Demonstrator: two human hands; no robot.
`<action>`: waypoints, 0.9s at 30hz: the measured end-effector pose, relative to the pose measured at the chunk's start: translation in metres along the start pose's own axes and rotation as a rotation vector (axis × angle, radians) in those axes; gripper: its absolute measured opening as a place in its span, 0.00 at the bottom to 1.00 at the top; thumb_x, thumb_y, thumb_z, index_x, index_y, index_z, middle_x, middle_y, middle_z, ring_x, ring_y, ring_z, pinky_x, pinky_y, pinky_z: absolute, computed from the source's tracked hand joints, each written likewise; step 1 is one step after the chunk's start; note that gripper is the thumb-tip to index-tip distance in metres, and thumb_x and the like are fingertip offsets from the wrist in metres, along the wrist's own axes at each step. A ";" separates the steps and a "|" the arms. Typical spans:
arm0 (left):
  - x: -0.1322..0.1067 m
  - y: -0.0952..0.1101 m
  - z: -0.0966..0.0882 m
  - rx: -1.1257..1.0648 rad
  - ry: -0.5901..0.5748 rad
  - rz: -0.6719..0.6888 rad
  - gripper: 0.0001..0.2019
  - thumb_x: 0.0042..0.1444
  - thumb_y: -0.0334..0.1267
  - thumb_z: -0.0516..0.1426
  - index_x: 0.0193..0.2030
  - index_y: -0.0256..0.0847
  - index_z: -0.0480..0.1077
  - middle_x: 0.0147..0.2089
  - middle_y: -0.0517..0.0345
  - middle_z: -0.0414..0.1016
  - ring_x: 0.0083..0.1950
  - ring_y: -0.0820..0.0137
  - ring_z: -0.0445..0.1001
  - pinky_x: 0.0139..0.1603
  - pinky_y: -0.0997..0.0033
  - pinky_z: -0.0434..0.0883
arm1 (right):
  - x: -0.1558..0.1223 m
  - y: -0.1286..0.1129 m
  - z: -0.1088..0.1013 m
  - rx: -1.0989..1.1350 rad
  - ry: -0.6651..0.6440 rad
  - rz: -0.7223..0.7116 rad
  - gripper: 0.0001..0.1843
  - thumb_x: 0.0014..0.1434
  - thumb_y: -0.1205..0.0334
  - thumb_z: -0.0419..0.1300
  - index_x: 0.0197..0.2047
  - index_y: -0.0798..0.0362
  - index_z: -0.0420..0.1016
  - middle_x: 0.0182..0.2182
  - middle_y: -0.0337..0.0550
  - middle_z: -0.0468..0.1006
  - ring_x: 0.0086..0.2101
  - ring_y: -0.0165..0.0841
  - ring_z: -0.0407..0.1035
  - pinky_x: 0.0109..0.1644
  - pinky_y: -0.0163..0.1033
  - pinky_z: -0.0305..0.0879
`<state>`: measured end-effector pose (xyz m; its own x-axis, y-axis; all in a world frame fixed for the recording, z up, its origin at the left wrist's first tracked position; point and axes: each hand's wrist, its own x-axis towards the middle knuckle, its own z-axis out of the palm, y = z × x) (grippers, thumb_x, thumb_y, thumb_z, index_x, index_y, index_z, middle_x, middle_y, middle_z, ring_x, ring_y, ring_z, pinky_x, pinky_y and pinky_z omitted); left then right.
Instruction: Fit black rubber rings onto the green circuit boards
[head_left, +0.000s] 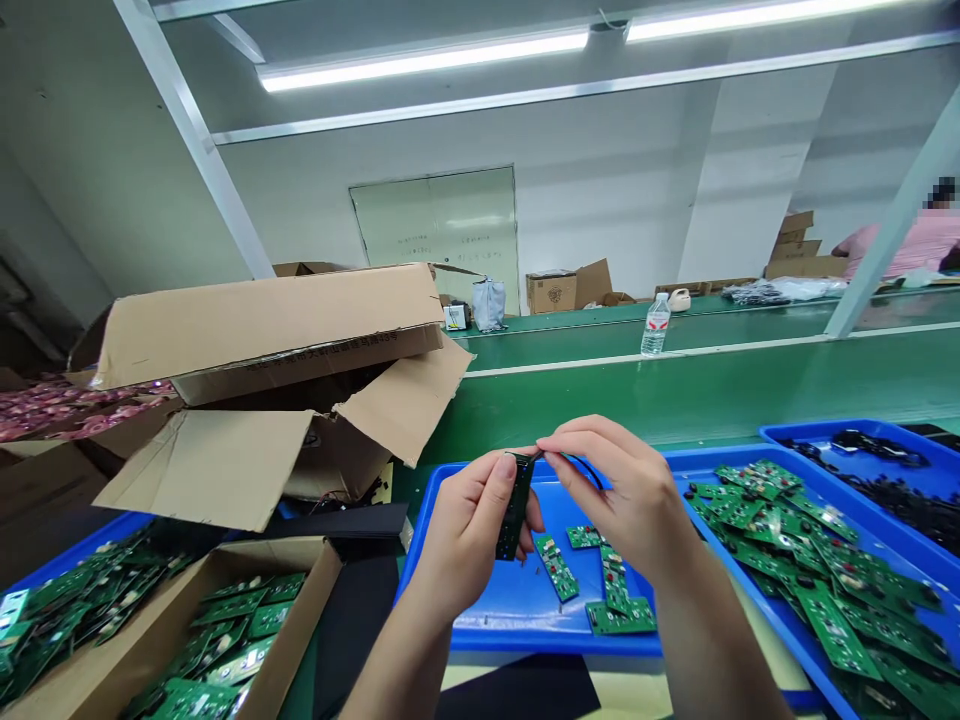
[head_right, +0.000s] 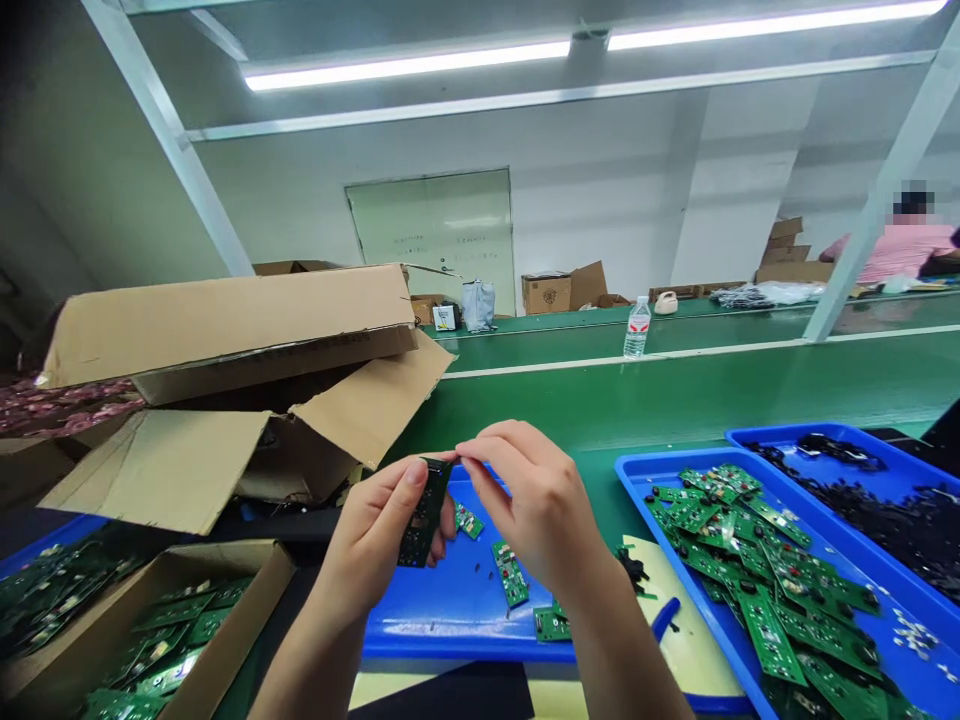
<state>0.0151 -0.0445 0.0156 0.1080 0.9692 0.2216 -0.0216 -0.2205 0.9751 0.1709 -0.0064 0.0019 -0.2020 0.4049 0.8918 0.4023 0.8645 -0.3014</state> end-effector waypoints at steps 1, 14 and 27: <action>0.001 -0.001 0.000 0.010 -0.034 0.001 0.23 0.61 0.57 0.54 0.43 0.35 0.73 0.24 0.60 0.72 0.19 0.77 0.66 0.20 0.79 0.65 | 0.000 0.001 -0.001 -0.005 -0.004 -0.004 0.08 0.65 0.70 0.54 0.40 0.53 0.75 0.35 0.46 0.78 0.36 0.34 0.73 0.41 0.40 0.73; 0.003 0.001 -0.010 0.240 -0.335 0.034 0.24 0.65 0.54 0.47 0.26 0.38 0.64 0.21 0.61 0.65 0.20 0.76 0.63 0.22 0.77 0.61 | -0.003 -0.002 -0.005 -0.022 -0.030 -0.047 0.10 0.65 0.71 0.54 0.38 0.53 0.77 0.34 0.46 0.77 0.35 0.33 0.73 0.39 0.39 0.73; 0.007 -0.006 -0.006 0.519 -0.225 0.179 0.20 0.67 0.46 0.44 0.26 0.40 0.61 0.23 0.62 0.63 0.24 0.74 0.63 0.26 0.75 0.61 | -0.003 -0.003 -0.001 -0.053 0.018 -0.092 0.14 0.62 0.74 0.54 0.41 0.51 0.79 0.40 0.49 0.76 0.40 0.37 0.74 0.42 0.44 0.76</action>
<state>0.0101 -0.0356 0.0117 0.3570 0.8771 0.3212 0.4241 -0.4586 0.7809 0.1712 -0.0107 0.0006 -0.2244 0.3188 0.9209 0.4299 0.8804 -0.2001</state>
